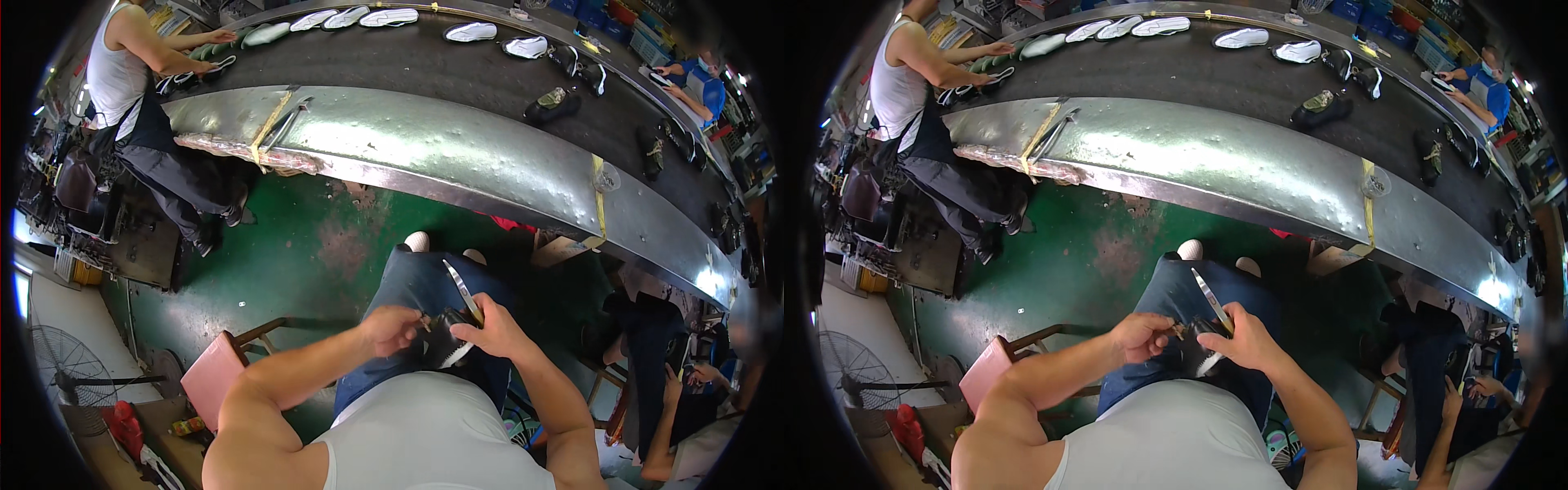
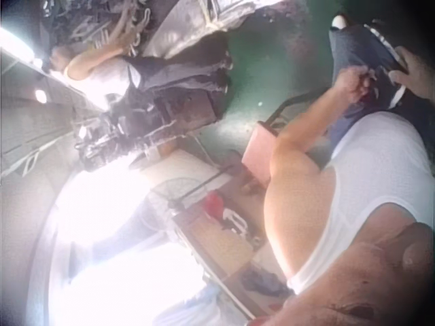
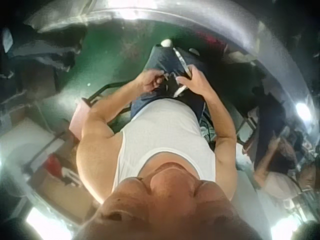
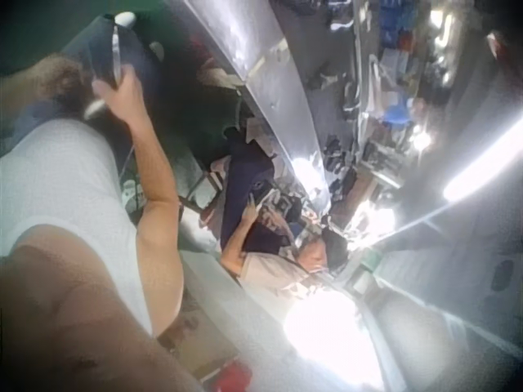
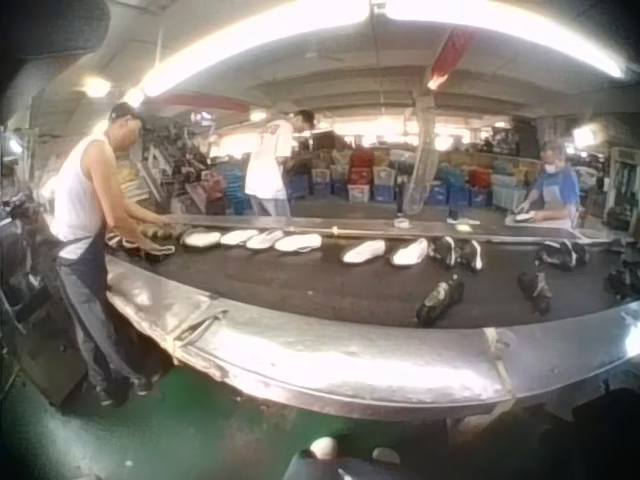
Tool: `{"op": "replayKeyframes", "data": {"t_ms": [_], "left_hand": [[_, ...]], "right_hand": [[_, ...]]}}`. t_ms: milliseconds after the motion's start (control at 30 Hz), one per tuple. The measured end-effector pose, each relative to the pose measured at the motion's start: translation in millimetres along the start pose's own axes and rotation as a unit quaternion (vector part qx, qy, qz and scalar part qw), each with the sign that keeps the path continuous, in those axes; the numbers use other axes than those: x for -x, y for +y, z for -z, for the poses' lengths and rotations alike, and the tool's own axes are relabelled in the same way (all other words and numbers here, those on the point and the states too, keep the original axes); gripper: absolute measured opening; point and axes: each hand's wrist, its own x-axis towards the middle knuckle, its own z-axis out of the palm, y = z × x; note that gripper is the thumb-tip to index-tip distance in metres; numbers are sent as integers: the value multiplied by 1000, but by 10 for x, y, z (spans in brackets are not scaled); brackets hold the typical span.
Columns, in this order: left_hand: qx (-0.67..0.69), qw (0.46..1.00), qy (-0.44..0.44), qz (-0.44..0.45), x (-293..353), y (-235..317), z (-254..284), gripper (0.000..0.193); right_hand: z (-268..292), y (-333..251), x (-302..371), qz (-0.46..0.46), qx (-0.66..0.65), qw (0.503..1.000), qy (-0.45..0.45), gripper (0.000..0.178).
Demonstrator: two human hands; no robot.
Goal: Manually shaping, lasting, and adjusting shoe components using hand tools on an industrial conveyor line.
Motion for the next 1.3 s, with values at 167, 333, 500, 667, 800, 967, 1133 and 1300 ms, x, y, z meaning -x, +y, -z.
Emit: {"op": "replayKeyframes", "data": {"t_ms": [167, 333, 500, 667, 800, 967, 1133, 1300], "left_hand": [[86, 967, -203, 125, -96, -68, 292, 17], [-367, 917, -105, 112, -152, 408, 205, 35], [-486, 858, -134, 102, -410, 576, 223, 33], [-228, 965, -131, 18, -511, 368, 220, 23], [100, 989, -103, -23, -180, 261, -36, 17], [176, 979, -92, -46, -699, -51, 121, 23], [-118, 978, 148, -92, -947, 99, -403, 40], [-519, 738, 213, -376, -1239, 124, -531, 51]], "right_hand": [[56, -11, 35, -20, -44, 996, -69, 68], [-93, -197, 2, -29, -27, 998, -57, 64], [-22, -101, -63, -61, -32, 996, -52, 61], [83, 261, -70, -62, -107, 992, 6, 52], [136, 353, -186, -59, -107, 993, 7, 48], [142, 314, -315, -77, -86, 993, -5, 53], [174, 376, -237, -97, -112, 989, -4, 55], [134, 399, -174, -96, -78, 991, 45, 55]]}}
